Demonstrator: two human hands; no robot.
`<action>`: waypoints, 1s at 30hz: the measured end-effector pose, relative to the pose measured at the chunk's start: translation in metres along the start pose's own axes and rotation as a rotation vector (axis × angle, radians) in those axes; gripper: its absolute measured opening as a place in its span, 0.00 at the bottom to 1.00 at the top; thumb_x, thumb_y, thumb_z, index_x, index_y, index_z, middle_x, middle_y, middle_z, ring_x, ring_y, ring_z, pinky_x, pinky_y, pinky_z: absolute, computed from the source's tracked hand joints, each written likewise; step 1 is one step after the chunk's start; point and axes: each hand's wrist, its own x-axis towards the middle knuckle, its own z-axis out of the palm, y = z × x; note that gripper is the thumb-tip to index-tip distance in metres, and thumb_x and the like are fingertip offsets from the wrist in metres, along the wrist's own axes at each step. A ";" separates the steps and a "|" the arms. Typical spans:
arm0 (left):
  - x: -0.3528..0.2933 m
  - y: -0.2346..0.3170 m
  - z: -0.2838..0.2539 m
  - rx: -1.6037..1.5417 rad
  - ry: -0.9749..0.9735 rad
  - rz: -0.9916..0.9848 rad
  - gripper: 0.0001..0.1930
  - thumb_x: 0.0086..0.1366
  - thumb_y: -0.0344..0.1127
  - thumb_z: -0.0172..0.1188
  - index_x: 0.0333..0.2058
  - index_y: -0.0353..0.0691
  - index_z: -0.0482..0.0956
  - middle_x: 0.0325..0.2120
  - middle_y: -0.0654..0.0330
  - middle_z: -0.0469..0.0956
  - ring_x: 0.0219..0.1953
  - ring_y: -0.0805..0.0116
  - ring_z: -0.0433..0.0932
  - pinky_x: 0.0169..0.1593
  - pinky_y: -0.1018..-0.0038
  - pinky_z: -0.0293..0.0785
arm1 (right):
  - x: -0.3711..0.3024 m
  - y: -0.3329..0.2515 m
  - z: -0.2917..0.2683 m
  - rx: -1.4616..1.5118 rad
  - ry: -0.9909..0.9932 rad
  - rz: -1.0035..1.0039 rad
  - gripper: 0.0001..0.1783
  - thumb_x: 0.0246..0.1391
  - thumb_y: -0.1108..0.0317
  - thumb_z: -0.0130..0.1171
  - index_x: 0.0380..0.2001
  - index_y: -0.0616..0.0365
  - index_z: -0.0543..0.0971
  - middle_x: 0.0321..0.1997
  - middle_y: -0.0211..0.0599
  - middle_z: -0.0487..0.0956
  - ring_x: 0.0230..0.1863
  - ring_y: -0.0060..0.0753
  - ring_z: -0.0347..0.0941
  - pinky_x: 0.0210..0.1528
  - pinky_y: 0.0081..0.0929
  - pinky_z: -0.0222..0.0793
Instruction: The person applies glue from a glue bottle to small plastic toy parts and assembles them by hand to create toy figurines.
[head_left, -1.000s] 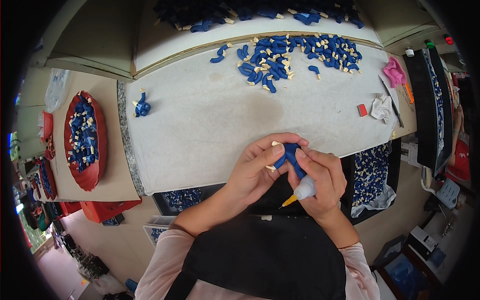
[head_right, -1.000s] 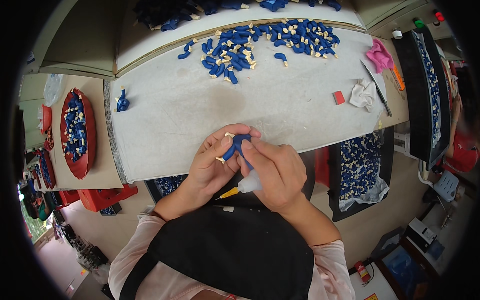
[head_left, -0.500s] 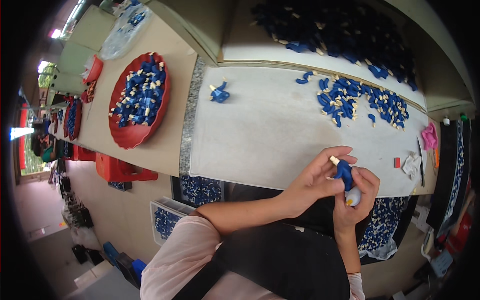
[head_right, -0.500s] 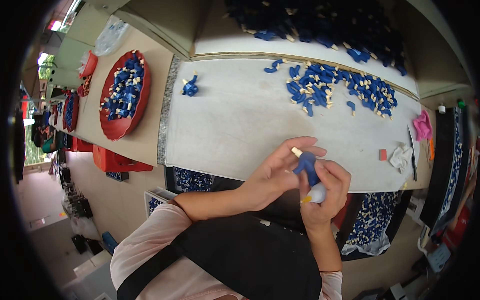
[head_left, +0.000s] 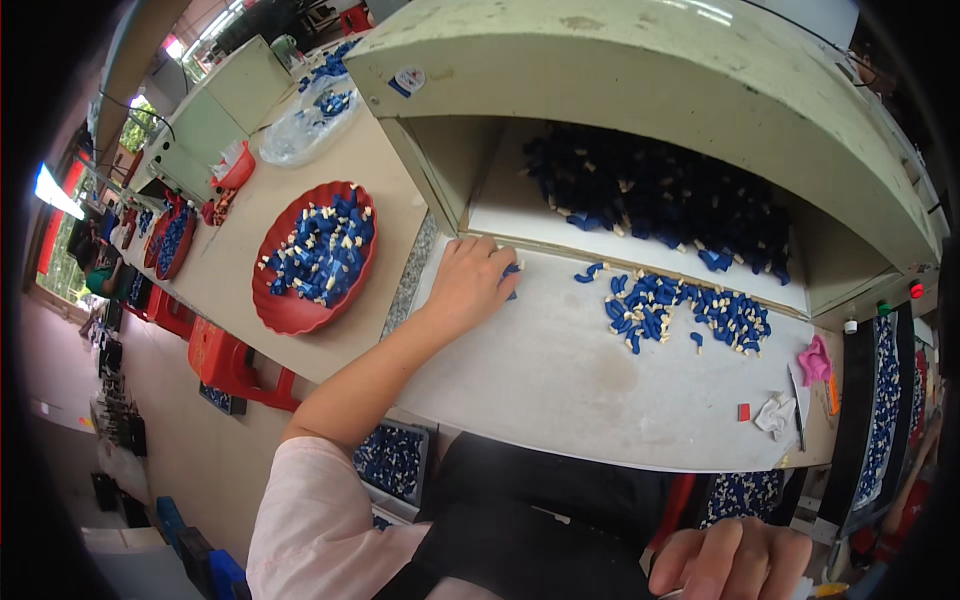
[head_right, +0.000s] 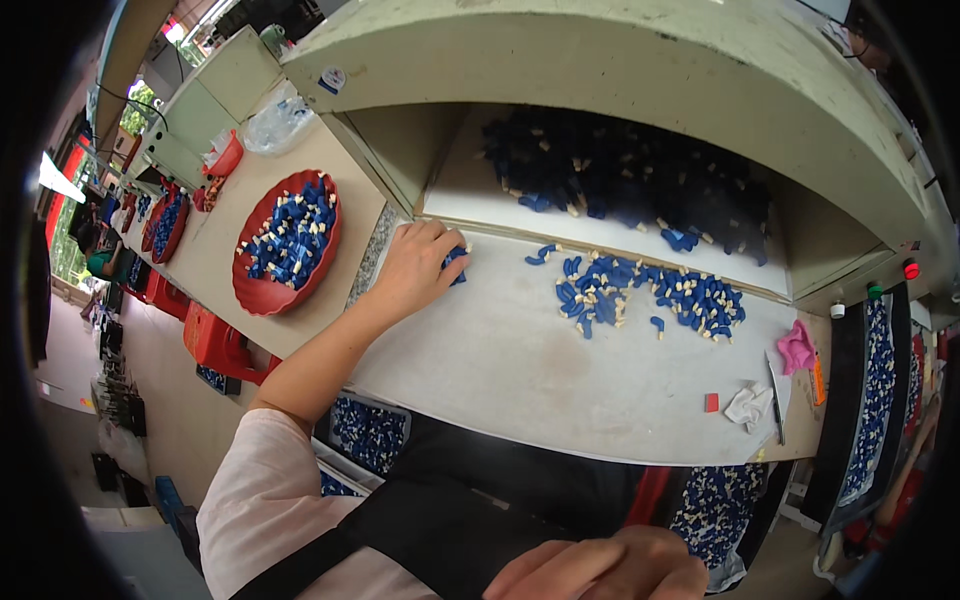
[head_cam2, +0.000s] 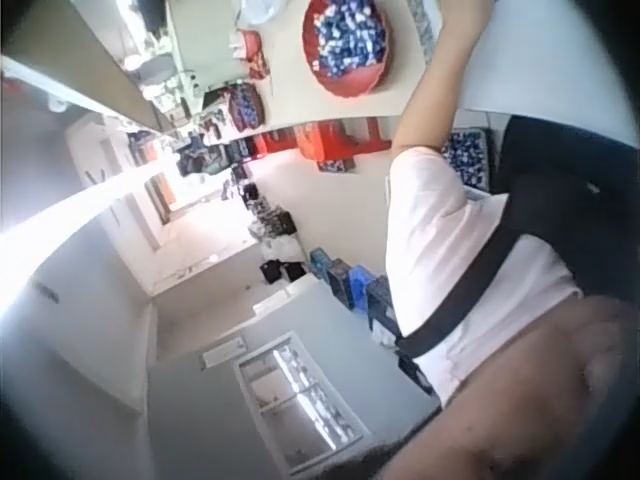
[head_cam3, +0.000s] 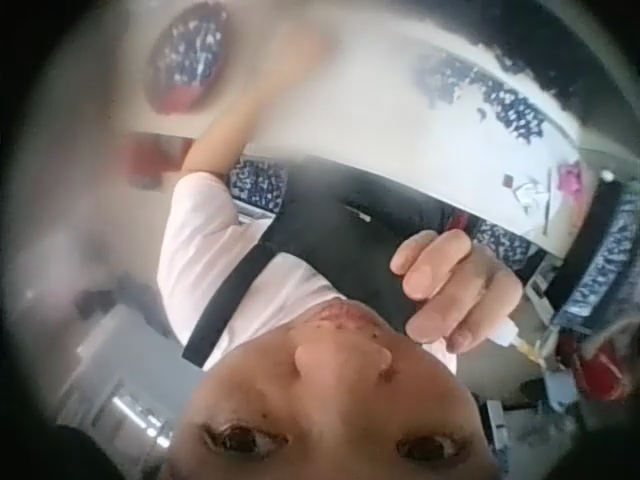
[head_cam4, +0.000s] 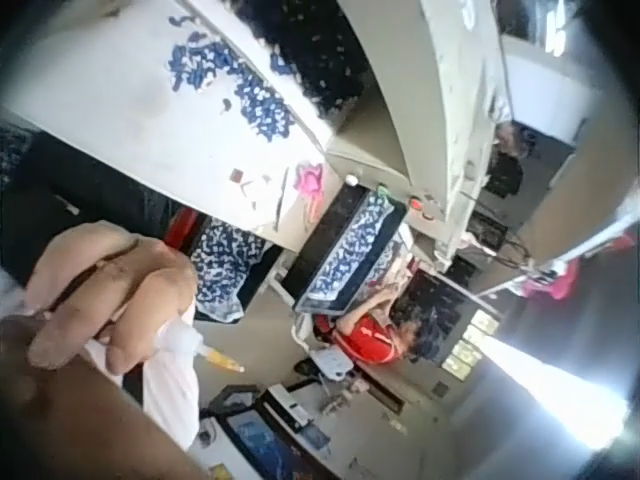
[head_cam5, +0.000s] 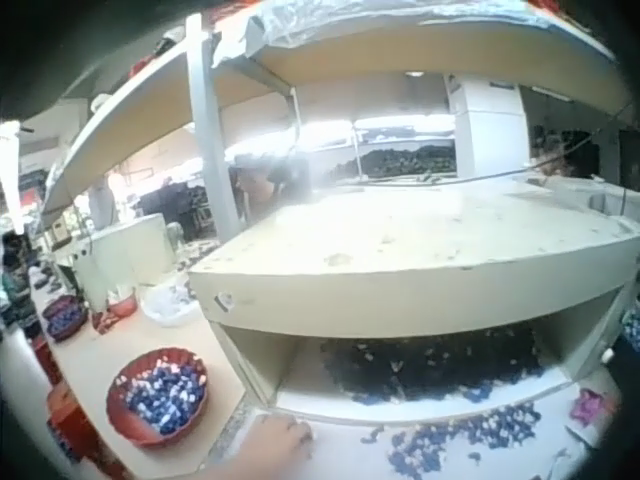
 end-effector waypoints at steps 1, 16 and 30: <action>-0.002 -0.006 -0.002 0.012 0.014 0.011 0.08 0.51 0.36 0.57 0.28 0.40 0.73 0.25 0.56 0.70 0.33 0.60 0.68 0.38 0.69 0.60 | 0.006 -0.003 0.007 0.008 0.046 0.008 0.03 0.53 0.66 0.47 0.29 0.52 0.69 0.42 0.43 0.74 0.48 0.41 0.63 0.53 0.39 0.55; 0.062 0.039 -0.013 -0.146 -0.020 0.209 0.14 0.52 0.37 0.56 0.37 0.39 0.73 0.30 0.56 0.72 0.36 0.60 0.70 0.42 0.69 0.64 | -0.007 -0.024 0.015 -0.169 0.191 0.005 0.05 0.48 0.73 0.53 0.23 0.54 0.68 0.36 0.39 0.77 0.40 0.36 0.67 0.47 0.30 0.62; 0.175 0.102 0.067 -0.084 0.069 0.217 0.16 0.47 0.36 0.60 0.37 0.41 0.72 0.31 0.55 0.75 0.35 0.61 0.74 0.39 0.70 0.70 | -0.067 -0.023 -0.030 -0.294 0.692 -0.168 0.11 0.41 0.76 0.56 0.30 0.61 0.66 0.19 0.43 0.69 0.17 0.34 0.66 0.17 0.24 0.66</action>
